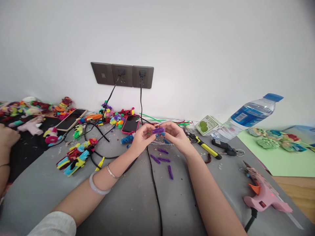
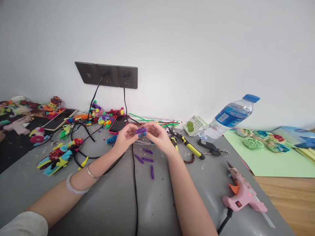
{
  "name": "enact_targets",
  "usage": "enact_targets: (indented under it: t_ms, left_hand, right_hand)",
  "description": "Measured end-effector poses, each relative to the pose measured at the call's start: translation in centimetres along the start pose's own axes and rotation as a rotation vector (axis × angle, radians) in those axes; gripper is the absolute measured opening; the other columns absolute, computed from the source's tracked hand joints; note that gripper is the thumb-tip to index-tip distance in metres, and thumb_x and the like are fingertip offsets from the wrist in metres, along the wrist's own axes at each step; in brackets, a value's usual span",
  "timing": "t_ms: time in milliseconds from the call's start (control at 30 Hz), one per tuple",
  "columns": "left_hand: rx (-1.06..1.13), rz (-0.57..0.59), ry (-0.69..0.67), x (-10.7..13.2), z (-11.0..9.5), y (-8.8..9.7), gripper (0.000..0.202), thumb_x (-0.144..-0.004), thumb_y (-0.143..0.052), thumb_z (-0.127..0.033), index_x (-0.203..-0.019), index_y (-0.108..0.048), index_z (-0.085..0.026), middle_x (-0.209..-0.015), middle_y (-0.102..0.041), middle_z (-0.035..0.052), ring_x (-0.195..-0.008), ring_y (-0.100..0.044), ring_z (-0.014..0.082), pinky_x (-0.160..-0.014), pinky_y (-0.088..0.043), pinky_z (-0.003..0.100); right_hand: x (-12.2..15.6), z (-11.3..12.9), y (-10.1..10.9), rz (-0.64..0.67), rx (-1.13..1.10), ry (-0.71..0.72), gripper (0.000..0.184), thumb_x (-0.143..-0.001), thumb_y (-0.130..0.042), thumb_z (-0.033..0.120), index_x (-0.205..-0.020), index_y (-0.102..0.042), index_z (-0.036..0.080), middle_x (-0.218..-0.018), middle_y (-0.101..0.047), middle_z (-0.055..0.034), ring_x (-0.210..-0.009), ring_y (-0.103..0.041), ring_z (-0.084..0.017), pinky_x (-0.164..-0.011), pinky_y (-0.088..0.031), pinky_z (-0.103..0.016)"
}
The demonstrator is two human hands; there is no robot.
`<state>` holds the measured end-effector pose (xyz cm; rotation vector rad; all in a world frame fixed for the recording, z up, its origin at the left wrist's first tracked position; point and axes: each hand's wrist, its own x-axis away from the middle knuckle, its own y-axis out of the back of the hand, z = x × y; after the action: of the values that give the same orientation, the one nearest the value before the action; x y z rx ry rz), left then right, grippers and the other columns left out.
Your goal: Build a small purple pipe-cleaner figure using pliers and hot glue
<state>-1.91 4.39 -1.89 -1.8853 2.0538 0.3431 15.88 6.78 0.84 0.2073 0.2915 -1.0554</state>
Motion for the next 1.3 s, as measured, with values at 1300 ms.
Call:
enact_targets:
  t_ms: [1300]
  left_hand:
    - [0.017, -0.044, 0.052, -0.10, 0.19, 0.22, 0.031, -0.074, -0.076, -0.042, -0.089, -0.065, -0.016, -0.086, -0.067, 0.0045, -0.078, -0.063, 0.0147, -0.072, -0.055, 0.027]
  right_hand:
    - [-0.09, -0.15, 0.13, -0.056, 0.010, -0.031, 0.025, -0.080, -0.075, 0.043, -0.092, -0.066, 0.023, -0.090, -0.066, -0.0040, -0.080, -0.062, -0.018, -0.066, -0.054, -0.030]
